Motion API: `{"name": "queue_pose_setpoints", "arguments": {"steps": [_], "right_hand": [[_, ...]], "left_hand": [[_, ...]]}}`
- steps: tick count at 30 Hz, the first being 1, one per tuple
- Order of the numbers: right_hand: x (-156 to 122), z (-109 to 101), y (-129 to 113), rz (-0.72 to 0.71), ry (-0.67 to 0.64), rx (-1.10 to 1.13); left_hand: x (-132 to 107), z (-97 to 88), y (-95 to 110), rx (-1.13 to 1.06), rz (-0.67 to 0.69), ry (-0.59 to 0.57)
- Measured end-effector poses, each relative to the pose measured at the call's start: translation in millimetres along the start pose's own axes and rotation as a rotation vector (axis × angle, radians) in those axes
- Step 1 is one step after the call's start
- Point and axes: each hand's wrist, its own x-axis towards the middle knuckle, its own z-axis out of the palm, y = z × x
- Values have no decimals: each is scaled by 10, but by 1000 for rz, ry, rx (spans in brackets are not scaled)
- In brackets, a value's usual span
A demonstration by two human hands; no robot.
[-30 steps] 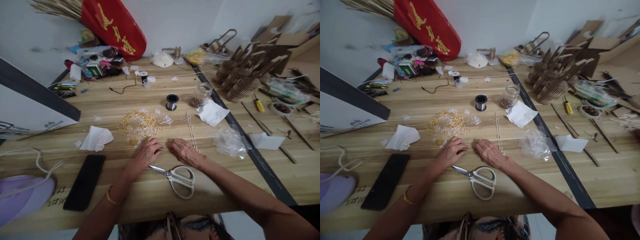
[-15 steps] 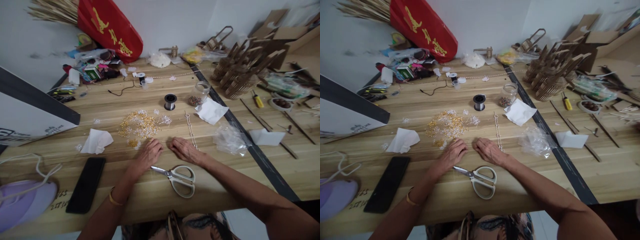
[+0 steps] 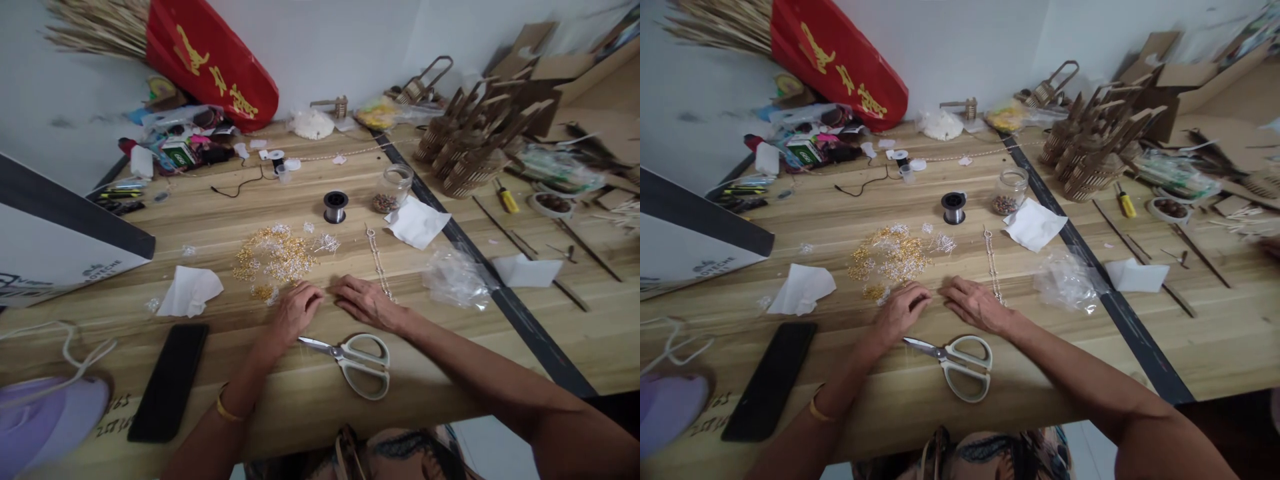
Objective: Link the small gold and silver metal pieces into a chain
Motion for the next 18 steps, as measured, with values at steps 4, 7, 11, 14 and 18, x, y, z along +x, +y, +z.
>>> {"name": "queue_pose_setpoints", "arguments": {"steps": [4, 7, 11, 14, 18], "right_hand": [[36, -17, -44, 9, -20, -51], [63, 4, -73, 30, -42, -135], [76, 56, -85, 48, -67, -210], [72, 72, -71, 32, -54, -187], [60, 62, -38, 18, -19, -126]], "left_hand": [[0, -7, -27, 6, -17, 22], [3, -13, -21, 34, -9, 0], [-2, -14, 15, 105, 18, -61], [-7, -14, 30, 114, 25, -73], [3, -17, 35, 123, 28, -86]]}}
